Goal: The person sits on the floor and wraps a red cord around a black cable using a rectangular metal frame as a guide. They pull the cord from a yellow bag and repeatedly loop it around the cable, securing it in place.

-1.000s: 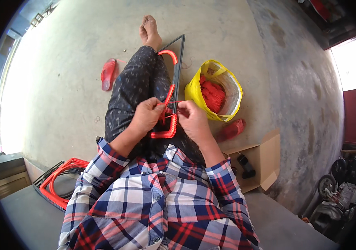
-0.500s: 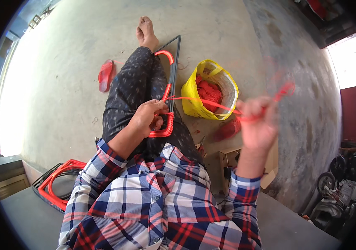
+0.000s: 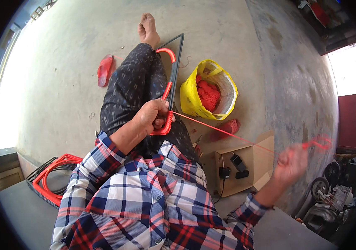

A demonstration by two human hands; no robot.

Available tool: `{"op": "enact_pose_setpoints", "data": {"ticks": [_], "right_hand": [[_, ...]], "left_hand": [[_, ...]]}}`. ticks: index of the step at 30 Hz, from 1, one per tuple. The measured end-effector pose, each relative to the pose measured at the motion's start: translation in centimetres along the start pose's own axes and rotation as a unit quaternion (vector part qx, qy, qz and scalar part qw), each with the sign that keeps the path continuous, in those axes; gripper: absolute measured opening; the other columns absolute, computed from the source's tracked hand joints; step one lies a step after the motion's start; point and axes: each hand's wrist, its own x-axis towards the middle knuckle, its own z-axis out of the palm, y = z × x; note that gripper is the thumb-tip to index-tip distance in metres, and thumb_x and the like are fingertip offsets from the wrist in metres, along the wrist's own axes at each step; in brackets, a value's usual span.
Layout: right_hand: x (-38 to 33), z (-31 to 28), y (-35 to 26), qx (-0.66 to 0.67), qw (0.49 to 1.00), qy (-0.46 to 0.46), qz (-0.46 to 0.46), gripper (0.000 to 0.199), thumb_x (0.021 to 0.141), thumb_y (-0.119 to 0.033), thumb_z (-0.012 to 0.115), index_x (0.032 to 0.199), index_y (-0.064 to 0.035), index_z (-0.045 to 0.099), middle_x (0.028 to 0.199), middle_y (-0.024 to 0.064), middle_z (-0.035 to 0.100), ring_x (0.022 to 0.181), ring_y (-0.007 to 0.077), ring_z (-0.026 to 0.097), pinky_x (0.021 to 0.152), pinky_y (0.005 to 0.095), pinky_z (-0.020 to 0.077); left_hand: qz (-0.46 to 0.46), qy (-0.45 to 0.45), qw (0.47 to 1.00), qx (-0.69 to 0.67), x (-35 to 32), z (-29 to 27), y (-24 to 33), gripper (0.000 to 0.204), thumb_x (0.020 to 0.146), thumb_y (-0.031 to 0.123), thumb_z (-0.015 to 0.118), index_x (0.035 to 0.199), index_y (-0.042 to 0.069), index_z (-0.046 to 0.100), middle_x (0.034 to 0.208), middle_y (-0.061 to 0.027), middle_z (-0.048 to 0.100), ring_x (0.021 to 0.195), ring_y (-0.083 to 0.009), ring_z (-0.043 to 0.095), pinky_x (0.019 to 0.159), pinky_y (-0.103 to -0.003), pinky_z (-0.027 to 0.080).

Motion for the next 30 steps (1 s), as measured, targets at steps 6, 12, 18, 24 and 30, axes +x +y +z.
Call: {"op": "enact_pose_setpoints", "data": {"ticks": [6, 12, 18, 24, 30], "right_hand": [[-1.2, 7.8, 8.1, -0.002, 0.983, -0.025, 0.184, 0.012, 0.097, -0.017, 0.061, 0.098, -0.0056, 0.063, 0.061, -0.0088, 0.036, 0.049, 0.0010, 0.032, 0.042, 0.0186, 0.0247], [-5.1, 19.9, 12.0, -0.204, 0.907, -0.366, 0.052, 0.010, 0.090, -0.011, 0.068, 0.094, -0.0017, 0.070, 0.067, 0.0014, 0.060, 0.060, 0.0165, 0.056, 0.060, 0.0310, 0.0471], [-3.3, 20.8, 15.3, -0.191, 0.955, -0.227, -0.004, 0.012, 0.081, -0.006, 0.072, 0.092, -0.0028, 0.068, 0.095, 0.0061, 0.065, 0.084, 0.0176, 0.063, 0.072, 0.0281, 0.0508], [-6.6, 21.4, 20.2, -0.228, 0.906, -0.354, 0.041, 0.020, 0.077, 0.001, 0.073, 0.096, 0.0014, 0.067, 0.091, 0.0085, 0.063, 0.080, 0.0169, 0.061, 0.069, 0.0298, 0.0485], [-3.1, 19.8, 15.1, -0.181, 0.926, -0.331, -0.020, 0.018, 0.085, -0.003, 0.070, 0.102, 0.0007, 0.068, 0.092, 0.0051, 0.064, 0.088, 0.0140, 0.060, 0.080, 0.0280, 0.0483]], "left_hand": [[0.159, 0.058, 0.978, 0.117, -0.9, 0.4, -0.4, 0.014, 0.092, 0.011, 0.064, 0.101, 0.003, 0.059, 0.079, -0.0026, 0.062, 0.058, -0.0060, 0.047, 0.051, -0.023, 0.036], [0.244, -0.066, 0.961, 0.113, -2.6, 3.6, 0.4, 0.016, 0.092, 0.007, 0.068, 0.106, 0.002, 0.065, 0.073, 0.0048, 0.056, 0.062, -0.0032, 0.050, 0.056, -0.020, 0.040], [0.521, 0.213, 0.735, 0.378, -0.3, -2.5, 1.3, 0.003, 0.089, 0.000, 0.067, 0.088, 0.003, 0.066, 0.078, -0.0031, 0.061, 0.068, -0.0125, 0.058, 0.062, -0.030, 0.049], [0.310, 0.086, 0.842, 0.432, -0.1, -1.6, -2.5, 0.020, 0.083, -0.007, 0.064, 0.101, 0.001, 0.062, 0.086, -0.0098, 0.065, 0.085, -0.0226, 0.067, 0.077, -0.033, 0.053], [0.354, 0.191, 0.805, 0.436, 1.0, -2.6, -1.8, 0.038, 0.083, 0.003, 0.066, 0.119, -0.002, 0.053, 0.104, -0.0142, 0.063, 0.099, -0.0220, 0.062, 0.088, -0.035, 0.051]]}}
